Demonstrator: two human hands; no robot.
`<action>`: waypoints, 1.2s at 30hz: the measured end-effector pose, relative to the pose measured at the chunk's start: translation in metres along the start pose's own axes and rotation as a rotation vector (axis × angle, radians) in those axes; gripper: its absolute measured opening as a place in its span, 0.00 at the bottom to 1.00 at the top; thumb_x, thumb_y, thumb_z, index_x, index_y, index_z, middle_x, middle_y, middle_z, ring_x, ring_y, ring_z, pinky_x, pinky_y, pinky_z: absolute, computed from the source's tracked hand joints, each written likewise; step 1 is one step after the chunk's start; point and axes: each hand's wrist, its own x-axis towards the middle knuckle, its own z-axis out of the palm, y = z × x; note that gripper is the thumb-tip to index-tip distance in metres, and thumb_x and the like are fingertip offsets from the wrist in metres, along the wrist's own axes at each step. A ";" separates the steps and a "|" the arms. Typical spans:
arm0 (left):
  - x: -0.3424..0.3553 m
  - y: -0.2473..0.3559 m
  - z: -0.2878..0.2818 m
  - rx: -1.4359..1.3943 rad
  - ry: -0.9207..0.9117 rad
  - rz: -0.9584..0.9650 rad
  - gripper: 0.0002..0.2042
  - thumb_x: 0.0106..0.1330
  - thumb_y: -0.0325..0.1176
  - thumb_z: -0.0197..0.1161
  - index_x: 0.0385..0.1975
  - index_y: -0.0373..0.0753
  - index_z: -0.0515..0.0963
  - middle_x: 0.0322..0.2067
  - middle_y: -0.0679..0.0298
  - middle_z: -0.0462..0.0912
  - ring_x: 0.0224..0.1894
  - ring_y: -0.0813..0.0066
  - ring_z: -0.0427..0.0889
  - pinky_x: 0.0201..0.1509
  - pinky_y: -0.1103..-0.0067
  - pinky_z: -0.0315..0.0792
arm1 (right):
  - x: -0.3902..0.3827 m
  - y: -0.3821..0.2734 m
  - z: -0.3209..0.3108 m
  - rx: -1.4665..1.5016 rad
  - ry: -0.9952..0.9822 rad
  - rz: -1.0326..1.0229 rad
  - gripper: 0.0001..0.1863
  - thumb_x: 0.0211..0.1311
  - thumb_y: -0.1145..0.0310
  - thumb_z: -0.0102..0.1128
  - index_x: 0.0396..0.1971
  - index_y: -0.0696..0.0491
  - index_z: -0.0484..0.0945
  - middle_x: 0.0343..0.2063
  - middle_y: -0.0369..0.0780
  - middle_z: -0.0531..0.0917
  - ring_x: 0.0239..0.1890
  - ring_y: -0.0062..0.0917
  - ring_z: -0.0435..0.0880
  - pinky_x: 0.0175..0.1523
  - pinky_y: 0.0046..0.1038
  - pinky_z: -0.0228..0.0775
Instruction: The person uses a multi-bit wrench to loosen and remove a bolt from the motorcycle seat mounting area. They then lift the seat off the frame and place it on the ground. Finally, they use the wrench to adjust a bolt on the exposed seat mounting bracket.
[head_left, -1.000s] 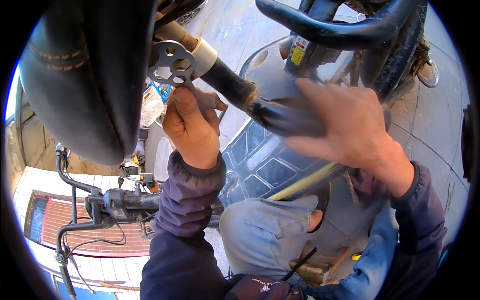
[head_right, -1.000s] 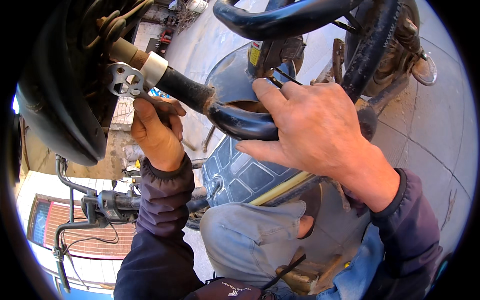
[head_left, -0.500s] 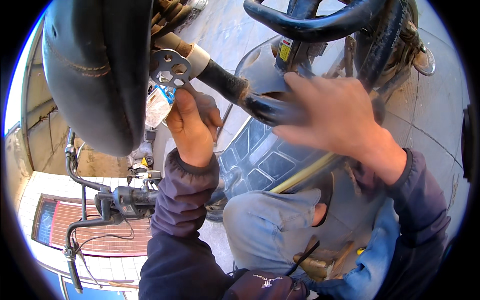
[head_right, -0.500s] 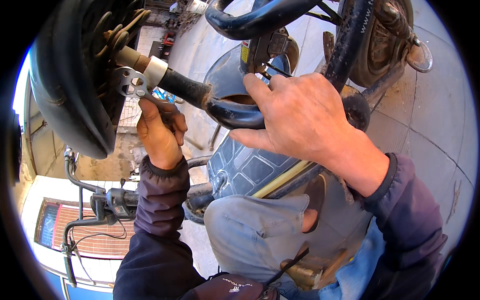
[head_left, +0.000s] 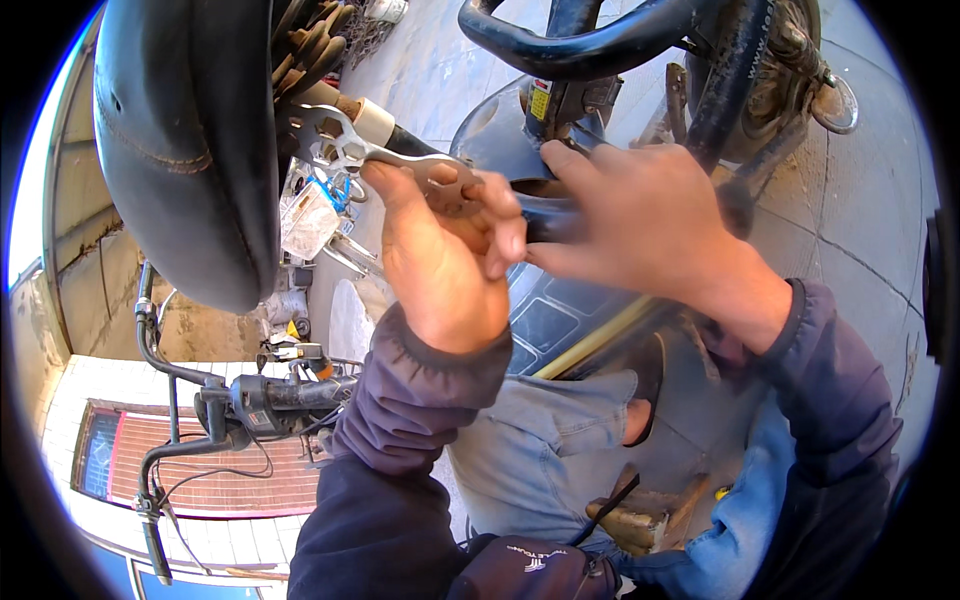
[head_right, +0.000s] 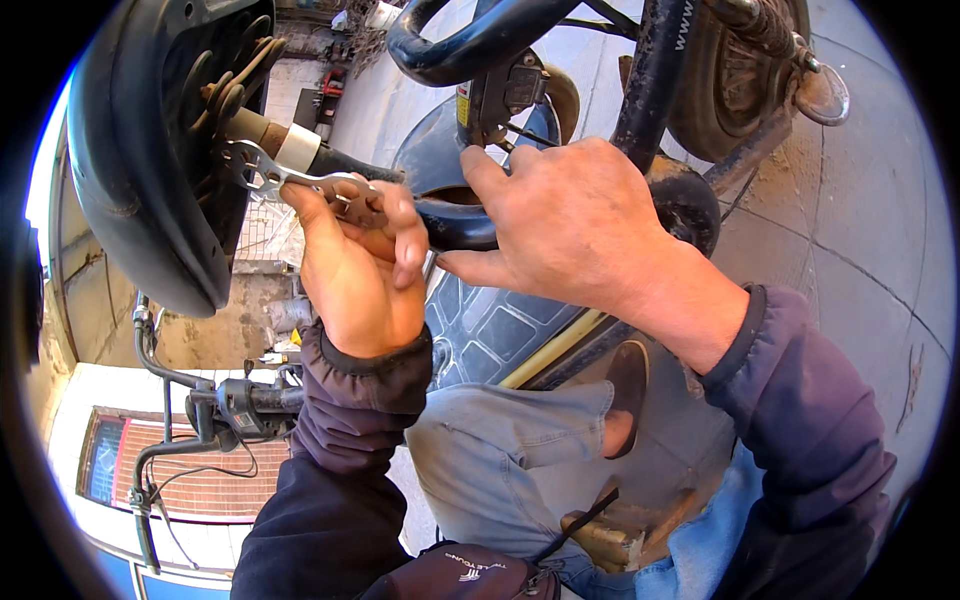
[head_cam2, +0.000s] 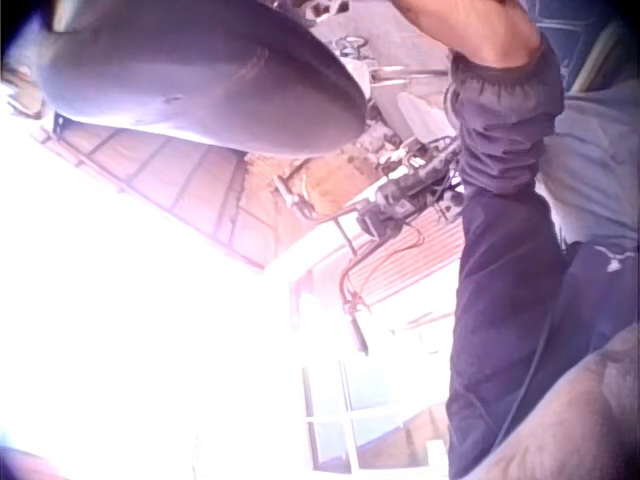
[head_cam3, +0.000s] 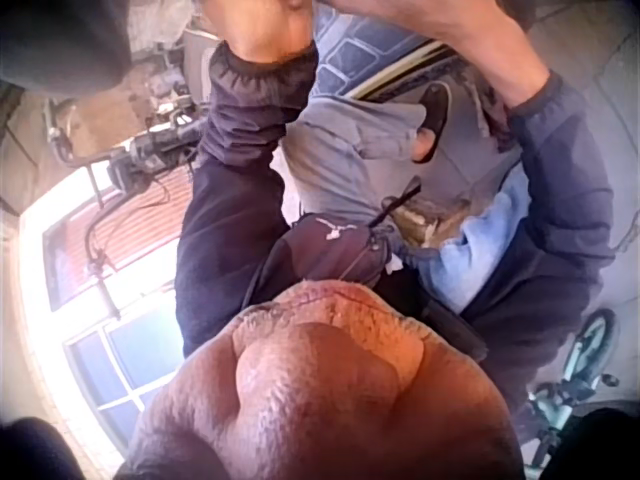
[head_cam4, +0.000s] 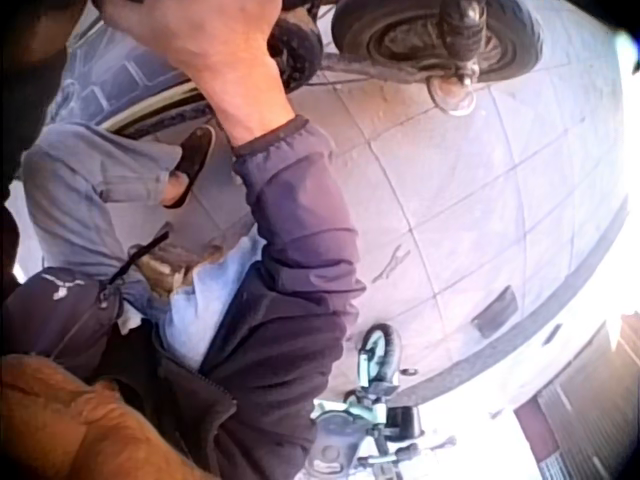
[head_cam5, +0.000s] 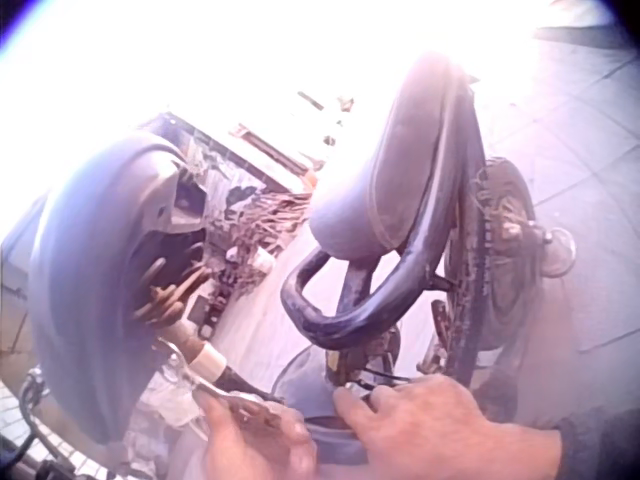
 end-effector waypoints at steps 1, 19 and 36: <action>0.001 -0.003 0.009 -0.068 -0.005 0.006 0.23 0.72 0.59 0.37 0.33 0.45 0.70 0.22 0.58 0.75 0.14 0.74 0.65 0.16 0.83 0.55 | 0.000 0.000 0.000 -0.001 -0.006 0.008 0.31 0.41 0.44 0.69 0.36 0.56 0.77 0.15 0.43 0.78 0.17 0.35 0.80 0.22 0.32 0.71; -0.008 -0.019 -0.001 -0.056 -0.259 0.181 0.23 0.71 0.58 0.39 0.36 0.46 0.74 0.18 0.61 0.72 0.10 0.77 0.61 0.12 0.84 0.58 | 0.001 0.003 0.003 -0.011 -0.018 -0.015 0.31 0.43 0.43 0.68 0.35 0.58 0.77 0.14 0.43 0.78 0.16 0.34 0.79 0.20 0.30 0.70; -0.004 -0.008 -0.054 0.523 0.174 0.343 0.24 0.70 0.57 0.45 0.25 0.41 0.69 0.10 0.66 0.66 0.09 0.79 0.62 0.11 0.84 0.54 | 0.001 0.003 -0.004 0.008 -0.060 -0.040 0.36 0.41 0.43 0.70 0.41 0.60 0.77 0.16 0.44 0.79 0.16 0.33 0.79 0.22 0.30 0.70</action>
